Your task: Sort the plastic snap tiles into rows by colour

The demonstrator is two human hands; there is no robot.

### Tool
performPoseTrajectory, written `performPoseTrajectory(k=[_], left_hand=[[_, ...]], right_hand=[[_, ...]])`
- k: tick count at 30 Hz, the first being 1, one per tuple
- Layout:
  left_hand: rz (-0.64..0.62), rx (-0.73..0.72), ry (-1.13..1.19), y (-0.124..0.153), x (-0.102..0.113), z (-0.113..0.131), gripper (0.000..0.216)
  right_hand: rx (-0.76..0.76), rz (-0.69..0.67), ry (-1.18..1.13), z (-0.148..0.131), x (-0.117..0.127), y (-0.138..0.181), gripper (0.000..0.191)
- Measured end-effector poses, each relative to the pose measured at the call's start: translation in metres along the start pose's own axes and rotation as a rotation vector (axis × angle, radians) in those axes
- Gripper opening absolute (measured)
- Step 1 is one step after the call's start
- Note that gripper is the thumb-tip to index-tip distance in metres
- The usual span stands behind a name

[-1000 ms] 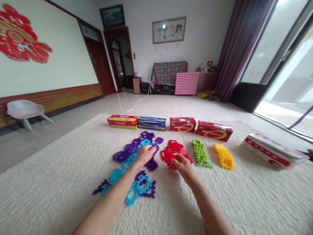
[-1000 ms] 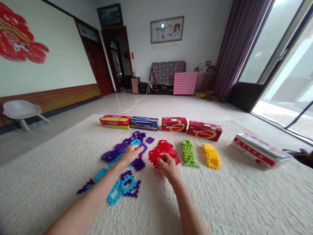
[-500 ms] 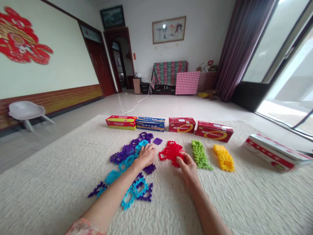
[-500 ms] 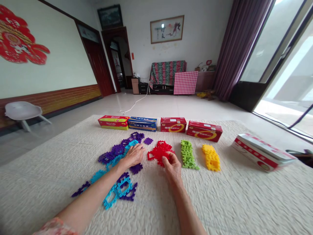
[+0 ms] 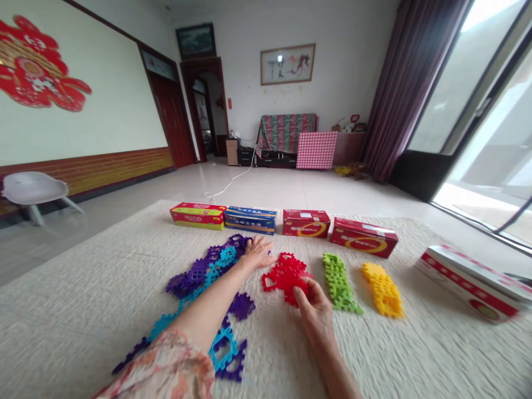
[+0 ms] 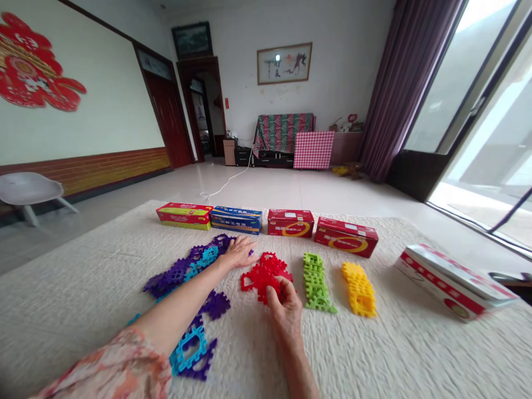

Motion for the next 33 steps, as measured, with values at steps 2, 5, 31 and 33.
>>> performPoseTrajectory(k=[2,5,31,33], left_hand=[[-0.067,0.007,0.003,-0.004,-0.005,-0.011,0.048],[-0.108,0.010,-0.050,0.004,-0.003,-0.032,0.045],[0.069,-0.052,-0.002,0.175,0.033,-0.039,0.053],[0.013,-0.224,0.089,0.189,0.030,-0.026,0.059]], right_hand=[[0.003,0.002,-0.013,0.002,0.000,0.000,0.035],[0.011,-0.007,-0.010,0.004,-0.002,0.000,0.034],[0.074,-0.121,0.120,0.009,-0.002,0.004,0.039],[0.077,-0.118,0.126,0.009,-0.002,0.004,0.040]])
Point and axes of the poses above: each hand's wrist, its own y-axis away from the middle knuckle, its own x-axis out of the back of the hand, z = x × y, the point moved 1 cm from there along -y, towards the middle knuckle, and after that the axes turned 14 degrees about -y, right-handed, at the moved point
